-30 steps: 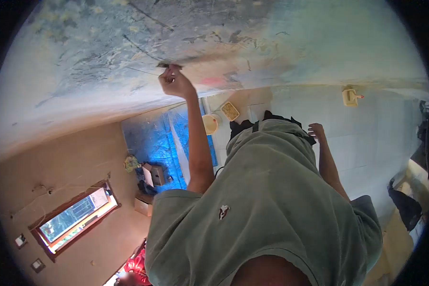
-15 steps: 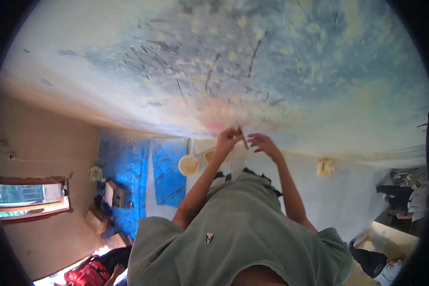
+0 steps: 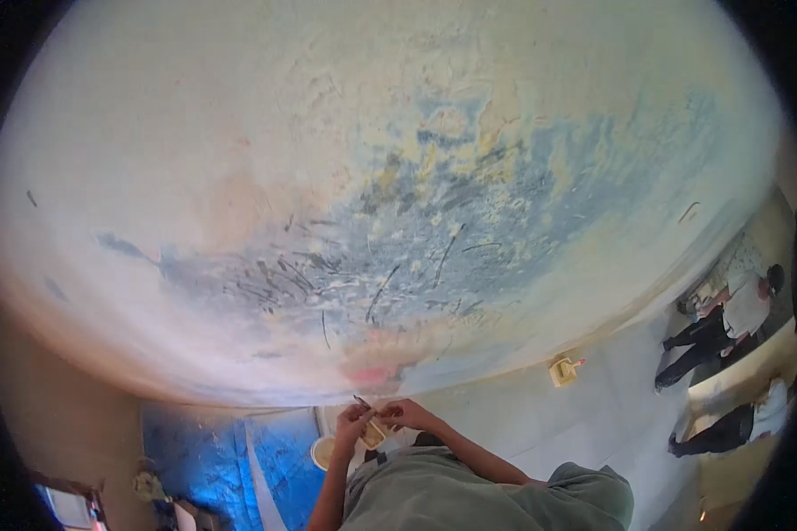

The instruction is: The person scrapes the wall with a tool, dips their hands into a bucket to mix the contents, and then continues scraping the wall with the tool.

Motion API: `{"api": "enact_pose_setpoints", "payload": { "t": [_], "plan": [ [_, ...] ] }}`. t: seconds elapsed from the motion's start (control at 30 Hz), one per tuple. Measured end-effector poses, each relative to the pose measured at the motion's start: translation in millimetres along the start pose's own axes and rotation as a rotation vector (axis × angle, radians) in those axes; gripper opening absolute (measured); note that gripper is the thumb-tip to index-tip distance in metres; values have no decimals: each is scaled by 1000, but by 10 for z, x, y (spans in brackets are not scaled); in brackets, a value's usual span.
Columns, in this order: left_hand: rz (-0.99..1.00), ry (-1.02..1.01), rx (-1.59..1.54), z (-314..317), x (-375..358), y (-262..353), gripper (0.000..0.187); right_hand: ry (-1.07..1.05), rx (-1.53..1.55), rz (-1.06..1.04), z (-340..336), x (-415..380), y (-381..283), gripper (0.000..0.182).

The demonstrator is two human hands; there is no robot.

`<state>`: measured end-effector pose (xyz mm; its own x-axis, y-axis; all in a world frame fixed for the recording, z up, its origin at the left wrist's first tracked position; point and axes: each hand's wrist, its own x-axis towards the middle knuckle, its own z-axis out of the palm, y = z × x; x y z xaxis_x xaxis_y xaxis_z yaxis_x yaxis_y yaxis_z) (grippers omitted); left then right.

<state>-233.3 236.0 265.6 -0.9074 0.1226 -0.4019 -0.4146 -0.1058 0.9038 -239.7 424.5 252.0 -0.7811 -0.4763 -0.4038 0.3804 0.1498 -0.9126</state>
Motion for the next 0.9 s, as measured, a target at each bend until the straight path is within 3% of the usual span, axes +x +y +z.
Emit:
{"api": "enact_pose_setpoints", "payload": {
  "t": [0.07, 0.17, 0.33, 0.5, 0.57, 0.7, 0.83, 0.9],
  "plan": [
    [-13, -39, -56, -30, -53, 157, 15, 32, -100, -24, 86, -52, -170, 29],
    [170, 43, 7, -188, 75, 170, 17, 105, -162, -71, 199, -27, -307, 26],
    [224, 37, 361, -403, 161, 319, 17, 415, -299, -203, 189, 25, -454, 23],
    [305, 4, 524, -481, 128, 296, 22, 350, -441, -216, 143, -7, -522, 24],
    [442, -73, 654, -454, -1, 375, 22, 373, -541, -231, 169, -53, -533, 25],
    [354, -167, 767, -351, -189, 463, 22, 430, -467, -305, 277, -114, -599, 23],
    [361, -130, 507, -306, -128, 14, 22, 365, 56, -248, 463, -85, -612, 18],
    [346, -134, 467, -254, -261, 170, 22, 346, 240, -275, 512, -67, -594, 19]
  ]
}}
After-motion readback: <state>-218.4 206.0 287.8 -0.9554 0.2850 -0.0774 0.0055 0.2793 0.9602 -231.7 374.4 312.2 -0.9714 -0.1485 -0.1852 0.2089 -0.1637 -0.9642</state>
